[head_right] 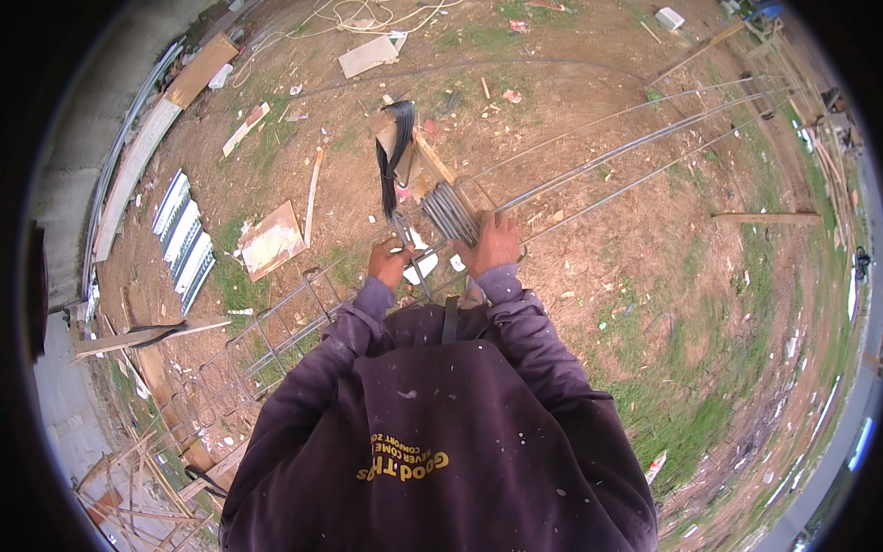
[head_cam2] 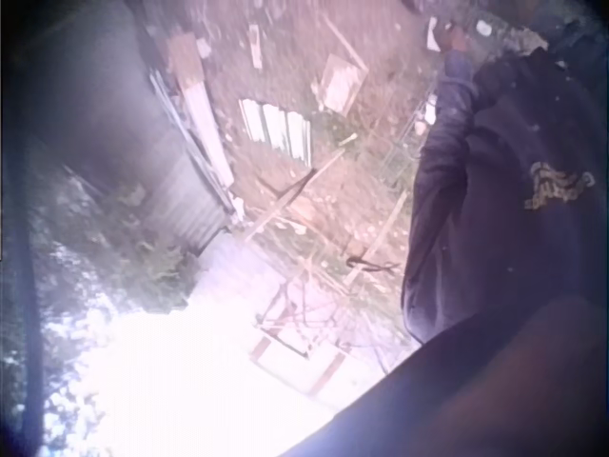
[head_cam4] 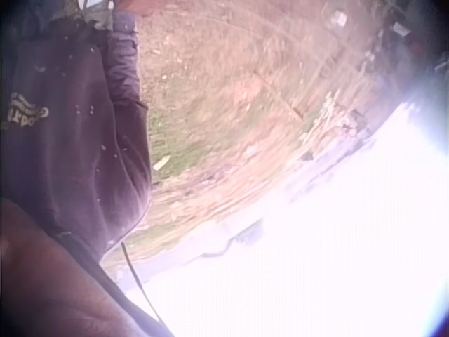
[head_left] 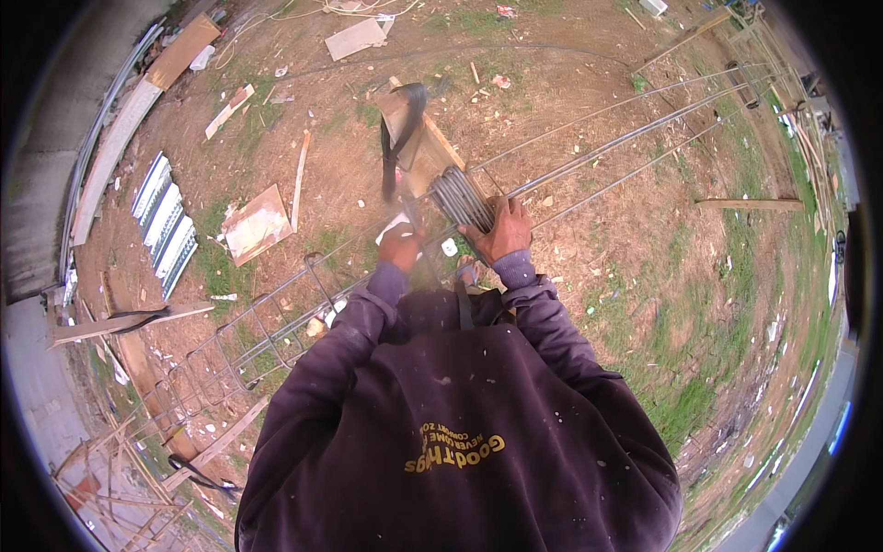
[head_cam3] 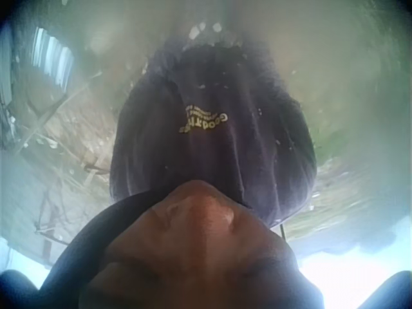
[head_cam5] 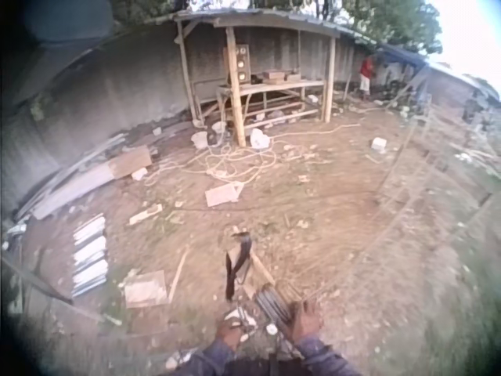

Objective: The person assembles a rebar cage by positioning a metal frame on the ground, then using pliers to twist wire ties around the intersections of the bars. The person repeatedly bends, twists, and secures the wires to join the rebar segments into a single structure.

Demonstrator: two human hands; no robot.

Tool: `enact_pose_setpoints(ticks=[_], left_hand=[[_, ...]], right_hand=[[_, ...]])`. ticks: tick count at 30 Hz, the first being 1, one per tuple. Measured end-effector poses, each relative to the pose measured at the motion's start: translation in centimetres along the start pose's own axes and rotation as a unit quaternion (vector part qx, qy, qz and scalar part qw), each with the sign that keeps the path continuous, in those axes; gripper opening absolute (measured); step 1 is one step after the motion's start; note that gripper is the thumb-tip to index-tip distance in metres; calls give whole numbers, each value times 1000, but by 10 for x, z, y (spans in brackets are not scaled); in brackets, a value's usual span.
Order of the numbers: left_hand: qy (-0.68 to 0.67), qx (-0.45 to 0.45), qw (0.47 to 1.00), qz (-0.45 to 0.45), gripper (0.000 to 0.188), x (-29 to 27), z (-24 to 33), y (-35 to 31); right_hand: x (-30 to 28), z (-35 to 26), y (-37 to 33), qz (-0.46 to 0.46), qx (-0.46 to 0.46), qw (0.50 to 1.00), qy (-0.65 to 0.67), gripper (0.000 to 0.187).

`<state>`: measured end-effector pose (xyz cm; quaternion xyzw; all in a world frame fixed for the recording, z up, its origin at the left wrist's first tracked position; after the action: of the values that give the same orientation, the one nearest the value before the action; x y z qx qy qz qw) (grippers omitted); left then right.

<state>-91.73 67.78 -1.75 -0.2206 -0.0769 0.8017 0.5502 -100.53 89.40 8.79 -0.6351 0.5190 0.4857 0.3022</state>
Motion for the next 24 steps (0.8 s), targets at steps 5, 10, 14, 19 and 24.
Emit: enact_pose_setpoints(ticks=[5,10,14,19,24], left_hand=[[-13,24,1000,-3,18,2,-6,1],[-24,9,1000,-5,20,1,1,-4],[-14,16,1000,-7,22,3,-1,-4],[-7,76,997,5,25,4,0,-3],[38,10,999,-15,28,1,12,-7]], right_hand=[[7,26,5,-75,99,982,142,24],[20,51,8,-63,106,982,145,18],[17,78,19,11,86,992,89,15],[-51,128,61,278,79,954,-85,10],[-52,79,53,-66,112,990,62,54]])
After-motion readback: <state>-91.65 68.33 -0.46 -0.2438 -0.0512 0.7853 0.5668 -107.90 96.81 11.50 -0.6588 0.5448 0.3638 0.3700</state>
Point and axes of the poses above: each hand's wrist, its own y-axis towards the middle knuckle, its own x-axis out of the palm, z = x × y, the point moved 3 cm from there along y, towards the middle knuckle, and after that the axes turned 9 degrees about -y, right-handed, at the moved point
